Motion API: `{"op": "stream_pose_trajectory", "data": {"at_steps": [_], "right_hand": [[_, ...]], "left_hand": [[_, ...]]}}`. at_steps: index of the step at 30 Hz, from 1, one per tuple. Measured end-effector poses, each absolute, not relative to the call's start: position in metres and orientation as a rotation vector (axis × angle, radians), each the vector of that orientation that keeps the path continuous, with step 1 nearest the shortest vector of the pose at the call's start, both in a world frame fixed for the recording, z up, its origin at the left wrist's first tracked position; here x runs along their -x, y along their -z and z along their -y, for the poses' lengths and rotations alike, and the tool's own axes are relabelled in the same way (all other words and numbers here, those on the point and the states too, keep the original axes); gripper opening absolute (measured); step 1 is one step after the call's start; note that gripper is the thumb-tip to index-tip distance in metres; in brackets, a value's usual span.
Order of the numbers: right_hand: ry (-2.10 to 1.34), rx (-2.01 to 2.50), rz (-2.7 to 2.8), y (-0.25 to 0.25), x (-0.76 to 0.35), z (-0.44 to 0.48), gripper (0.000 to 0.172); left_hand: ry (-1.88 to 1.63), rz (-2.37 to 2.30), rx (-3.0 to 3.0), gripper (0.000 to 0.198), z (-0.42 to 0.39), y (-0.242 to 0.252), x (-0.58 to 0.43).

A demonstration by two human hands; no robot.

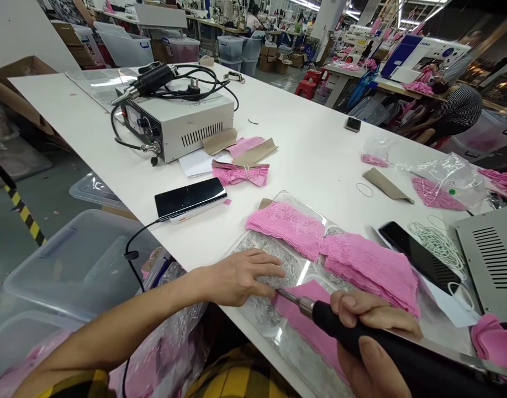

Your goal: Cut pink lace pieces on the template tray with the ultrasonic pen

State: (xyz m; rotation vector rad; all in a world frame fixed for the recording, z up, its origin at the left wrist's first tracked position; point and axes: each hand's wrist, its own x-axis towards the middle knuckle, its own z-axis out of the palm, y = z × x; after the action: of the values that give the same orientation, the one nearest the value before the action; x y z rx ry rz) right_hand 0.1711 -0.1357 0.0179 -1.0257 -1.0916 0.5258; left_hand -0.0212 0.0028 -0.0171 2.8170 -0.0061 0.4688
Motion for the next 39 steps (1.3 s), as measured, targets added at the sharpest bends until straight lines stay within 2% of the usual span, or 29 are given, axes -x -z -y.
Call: {"op": "stream_pose_trajectory", "data": {"at_steps": [4, 12, 19, 39], "right_hand": [[-0.522, 1.033, 1.051, -0.024, -0.176, 0.136, 0.007], [-0.285, 1.02, 0.763, -0.029, -0.225, 0.14, 0.009], [-0.327, 1.046, 0.8, -0.017, -0.221, 0.136, 0.009], [-0.345, 1.047, 0.851, -0.016, -0.221, 0.131, 0.007]], "left_hand": [[-0.555, 0.001, -2.791, 0.038, -0.001, 0.018, 0.023], [-0.638, -0.002, -2.678, 0.032, 0.009, 0.005, 0.008], [-0.575, 0.003, -2.745, 0.025, 0.019, 0.009, -0.008], [-0.606, 0.018, -2.781, 0.024, 0.021, 0.013, -0.004]]}}
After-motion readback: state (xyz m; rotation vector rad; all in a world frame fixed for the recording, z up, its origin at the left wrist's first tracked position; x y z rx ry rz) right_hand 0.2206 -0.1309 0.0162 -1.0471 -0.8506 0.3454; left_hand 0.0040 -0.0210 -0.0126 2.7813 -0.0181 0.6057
